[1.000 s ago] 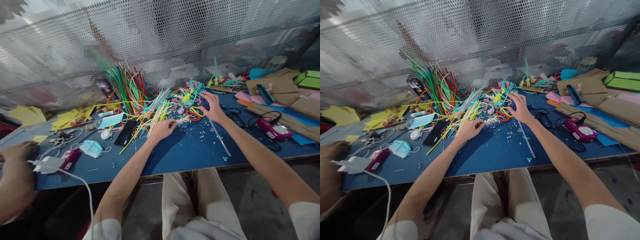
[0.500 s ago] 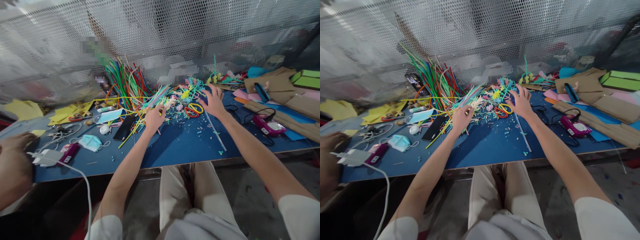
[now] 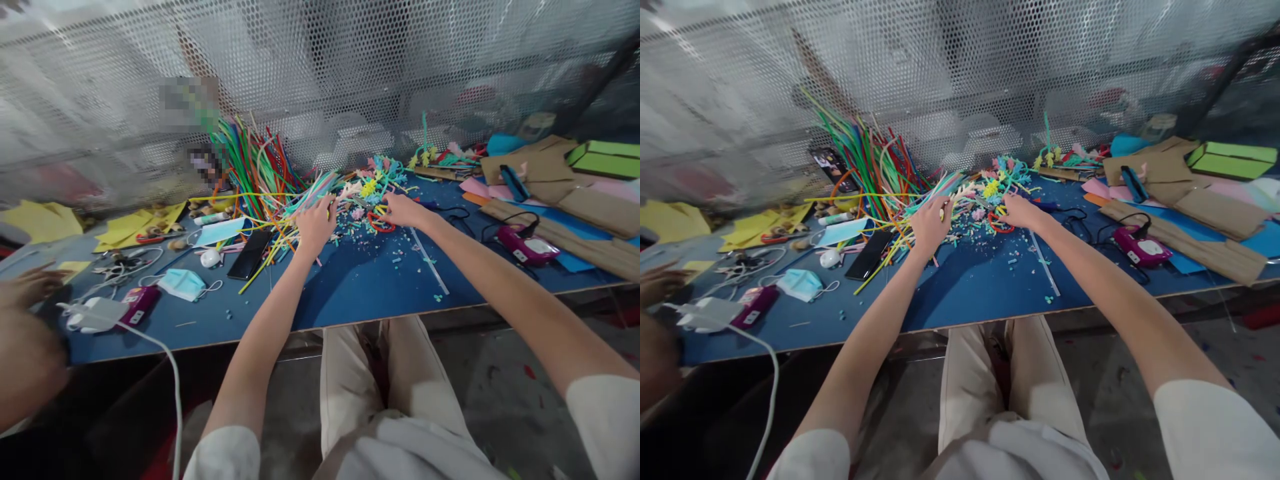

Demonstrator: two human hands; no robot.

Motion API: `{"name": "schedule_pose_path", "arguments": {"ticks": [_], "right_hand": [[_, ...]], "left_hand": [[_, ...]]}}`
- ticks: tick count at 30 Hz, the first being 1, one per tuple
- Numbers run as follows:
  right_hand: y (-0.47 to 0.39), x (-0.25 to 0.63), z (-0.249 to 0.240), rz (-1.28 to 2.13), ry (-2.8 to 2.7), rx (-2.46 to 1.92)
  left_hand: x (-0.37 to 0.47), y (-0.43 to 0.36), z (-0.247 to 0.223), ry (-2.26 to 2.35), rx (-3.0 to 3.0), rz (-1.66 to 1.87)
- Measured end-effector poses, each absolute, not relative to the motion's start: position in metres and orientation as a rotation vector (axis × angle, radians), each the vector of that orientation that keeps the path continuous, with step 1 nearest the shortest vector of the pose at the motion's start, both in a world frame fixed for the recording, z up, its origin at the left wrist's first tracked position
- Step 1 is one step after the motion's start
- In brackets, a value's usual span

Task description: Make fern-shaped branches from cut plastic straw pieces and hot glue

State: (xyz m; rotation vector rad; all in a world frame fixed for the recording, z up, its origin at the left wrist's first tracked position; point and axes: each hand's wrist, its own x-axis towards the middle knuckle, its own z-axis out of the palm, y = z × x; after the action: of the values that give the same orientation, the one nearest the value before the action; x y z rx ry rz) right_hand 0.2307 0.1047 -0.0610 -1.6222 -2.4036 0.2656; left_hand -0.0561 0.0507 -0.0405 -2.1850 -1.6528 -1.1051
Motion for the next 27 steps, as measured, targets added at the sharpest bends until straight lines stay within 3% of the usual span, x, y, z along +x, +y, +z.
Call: {"name": "schedule_pose_path", "arguments": {"ticks": [10,16,24,27], "right_hand": [[0.097,0.203,-0.051,0.138,-2.303,-1.921],[0.089,0.225,-0.036,0.047,-1.974,-2.008],[0.087,0.246,-0.05,0.488,-1.753,-1.607],[0.082,0.251,-0.059,0.449,-1.801,-1.469]], "left_hand": [[-0.08,0.06,-0.06,-1.562,-2.046,-1.271],[-0.082,0.056,-0.057,-1.53,-2.021,-1.313],[-0.079,0.052,-0.057,-1.563,-2.121,-1.337],[-0.077,0.053,-0.06,-1.561,-2.151,-1.296]]}}
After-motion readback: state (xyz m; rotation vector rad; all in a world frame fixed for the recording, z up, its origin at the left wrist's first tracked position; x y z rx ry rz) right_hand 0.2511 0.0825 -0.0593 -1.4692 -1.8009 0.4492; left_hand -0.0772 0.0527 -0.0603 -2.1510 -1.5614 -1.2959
